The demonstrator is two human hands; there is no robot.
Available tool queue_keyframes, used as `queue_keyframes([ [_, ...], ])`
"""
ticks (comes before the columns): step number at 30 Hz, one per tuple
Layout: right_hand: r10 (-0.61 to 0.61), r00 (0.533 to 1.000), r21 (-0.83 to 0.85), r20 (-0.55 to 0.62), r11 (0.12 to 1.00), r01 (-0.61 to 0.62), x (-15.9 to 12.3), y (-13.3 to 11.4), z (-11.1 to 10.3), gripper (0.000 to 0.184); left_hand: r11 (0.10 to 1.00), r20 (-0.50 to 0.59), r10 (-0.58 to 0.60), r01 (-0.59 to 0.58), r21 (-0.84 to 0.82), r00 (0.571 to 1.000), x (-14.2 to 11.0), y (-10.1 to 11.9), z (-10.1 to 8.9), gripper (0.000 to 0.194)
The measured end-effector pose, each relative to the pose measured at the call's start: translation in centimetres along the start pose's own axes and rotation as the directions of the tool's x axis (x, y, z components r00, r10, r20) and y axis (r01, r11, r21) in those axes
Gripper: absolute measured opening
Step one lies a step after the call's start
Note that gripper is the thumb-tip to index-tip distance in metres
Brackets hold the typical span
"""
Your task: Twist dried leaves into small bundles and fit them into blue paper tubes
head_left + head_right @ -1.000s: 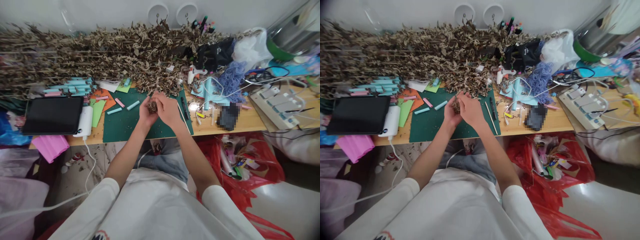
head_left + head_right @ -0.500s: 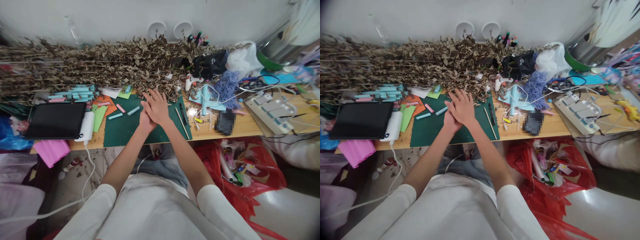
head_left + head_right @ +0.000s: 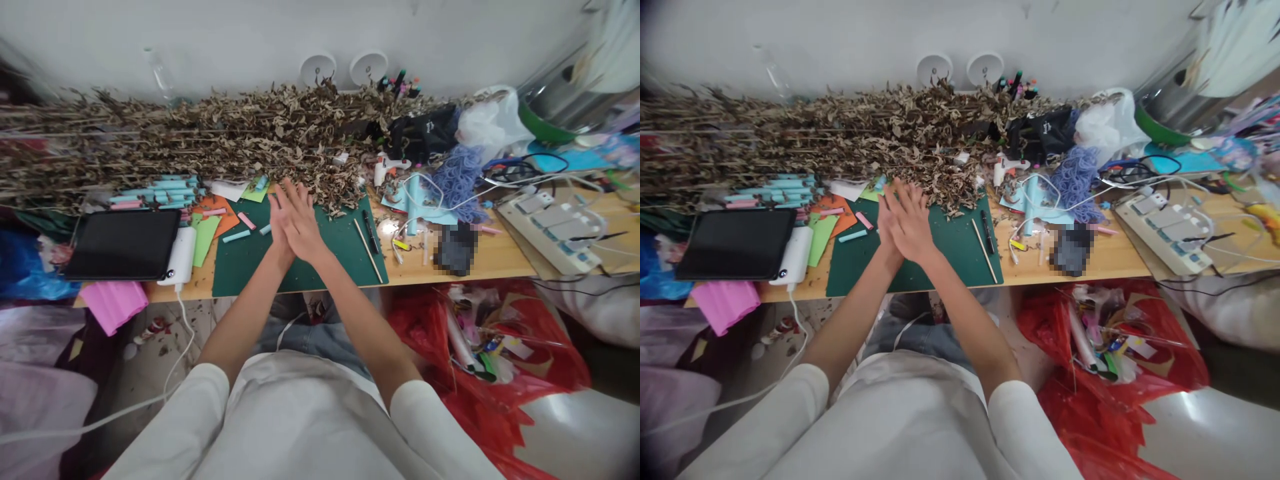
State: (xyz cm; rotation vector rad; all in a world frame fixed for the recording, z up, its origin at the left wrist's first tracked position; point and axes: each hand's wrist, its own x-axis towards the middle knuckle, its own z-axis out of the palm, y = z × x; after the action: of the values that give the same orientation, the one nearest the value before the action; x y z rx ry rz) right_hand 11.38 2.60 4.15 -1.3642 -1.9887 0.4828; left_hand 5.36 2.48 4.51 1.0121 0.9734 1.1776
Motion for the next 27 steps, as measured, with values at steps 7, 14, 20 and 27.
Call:
queue_keyframes([
  [7,0.113,0.993,0.111,-0.019,0.988,-0.111,0.5,0.7,-0.3,0.060,0.989,0.025,0.056,-0.052,-0.137,0.998,0.1,0.1,0.5,0.081],
  [14,0.046,0.996,0.109,-0.081,0.993,-0.037,1.2,0.7,-0.8,0.058,0.975,0.017,0.117,-0.112,-0.192,0.993,0.6,0.8,1.2,0.072],
  [20,0.062,0.998,0.172,-0.030,0.984,-0.056,0.4,0.4,-0.2,0.070,0.991,-0.030,0.004,-0.008,-0.131,1.000,0.8,0.5,0.9,0.070],
  [27,0.158,0.986,0.121,0.054,0.979,-0.164,1.1,1.6,-0.4,0.078,0.880,0.068,-0.038,0.066,-0.470,0.997,-0.1,0.6,1.6,0.074],
])
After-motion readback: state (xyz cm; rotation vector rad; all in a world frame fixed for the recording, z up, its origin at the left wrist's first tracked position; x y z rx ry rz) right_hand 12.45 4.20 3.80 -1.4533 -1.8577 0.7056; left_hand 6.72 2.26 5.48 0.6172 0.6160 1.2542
